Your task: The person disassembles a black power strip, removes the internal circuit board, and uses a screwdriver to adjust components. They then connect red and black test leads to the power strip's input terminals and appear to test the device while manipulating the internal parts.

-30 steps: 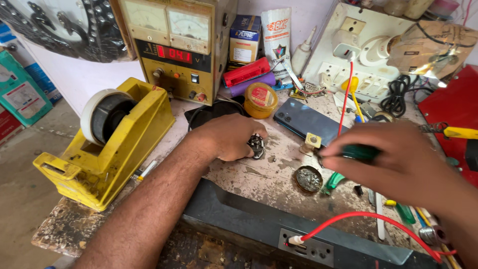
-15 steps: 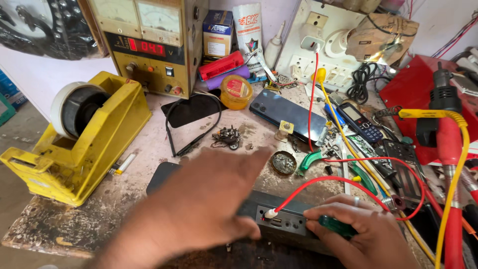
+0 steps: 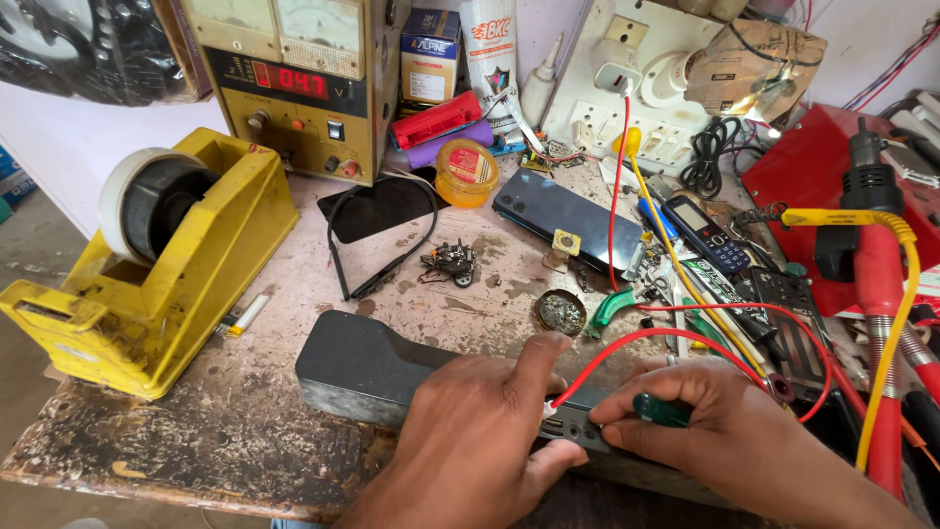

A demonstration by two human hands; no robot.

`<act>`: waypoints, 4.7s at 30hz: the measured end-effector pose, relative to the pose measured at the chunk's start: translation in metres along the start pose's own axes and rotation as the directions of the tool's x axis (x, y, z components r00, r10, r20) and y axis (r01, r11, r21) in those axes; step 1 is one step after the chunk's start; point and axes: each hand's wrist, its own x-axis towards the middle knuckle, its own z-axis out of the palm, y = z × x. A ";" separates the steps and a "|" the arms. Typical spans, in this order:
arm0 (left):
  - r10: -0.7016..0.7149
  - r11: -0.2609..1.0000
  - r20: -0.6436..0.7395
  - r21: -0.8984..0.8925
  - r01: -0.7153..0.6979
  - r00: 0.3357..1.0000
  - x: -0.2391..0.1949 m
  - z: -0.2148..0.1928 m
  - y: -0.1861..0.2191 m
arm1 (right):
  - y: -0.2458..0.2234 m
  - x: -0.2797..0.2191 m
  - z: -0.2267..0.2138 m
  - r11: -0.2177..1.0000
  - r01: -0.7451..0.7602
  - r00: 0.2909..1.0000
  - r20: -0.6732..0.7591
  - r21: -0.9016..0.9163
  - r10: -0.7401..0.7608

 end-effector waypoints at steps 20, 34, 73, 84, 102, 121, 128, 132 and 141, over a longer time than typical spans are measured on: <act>0.045 0.999 -0.039 0.008 -0.045 0.998 0.007 -0.004 0.001 | 0.025 -0.015 0.004 0.914 0.397 0.907 -0.117 -0.080 -0.404; 0.051 0.999 -0.055 -0.015 -0.052 0.997 0.005 -0.003 -0.002 | 0.025 -0.010 0.005 0.838 0.502 0.841 -0.105 -0.213 -0.531; -0.070 0.997 0.132 -0.012 0.072 0.989 0.017 -0.002 -0.004 | 0.020 -0.013 0.028 0.672 0.729 0.597 -0.601 0.130 -0.532; -0.030 1.000 0.106 -0.004 0.031 0.994 0.014 0.003 -0.010 | 0.016 -0.025 -0.002 0.684 0.599 0.572 -0.375 -0.417 -0.729; -0.009 1.000 0.079 -0.013 0.010 0.997 0.012 -0.005 -0.001 | 0.009 -0.025 -0.016 0.689 0.563 0.675 -0.227 -0.457 -0.702; -0.085 0.996 0.123 -0.011 0.087 0.989 0.014 -0.007 0.003 | 0.010 -0.026 -0.010 0.769 0.557 0.699 -0.324 -0.313 -0.638; 0.009 1.000 0.024 -0.012 -0.009 1.000 0.011 -0.007 0.002 | 0.010 -0.031 -0.017 0.696 0.636 0.658 -0.237 -0.333 -0.715; -0.009 1.000 0.031 -0.017 0.010 0.999 0.010 -0.007 0.002 | 0.009 -0.027 -0.009 0.626 0.574 0.575 -0.284 -0.528 -0.767; -0.072 0.997 0.069 -0.027 0.074 0.995 0.012 -0.008 0.006 | 0.014 -0.021 0.006 0.736 0.537 0.614 -0.408 -0.411 -0.676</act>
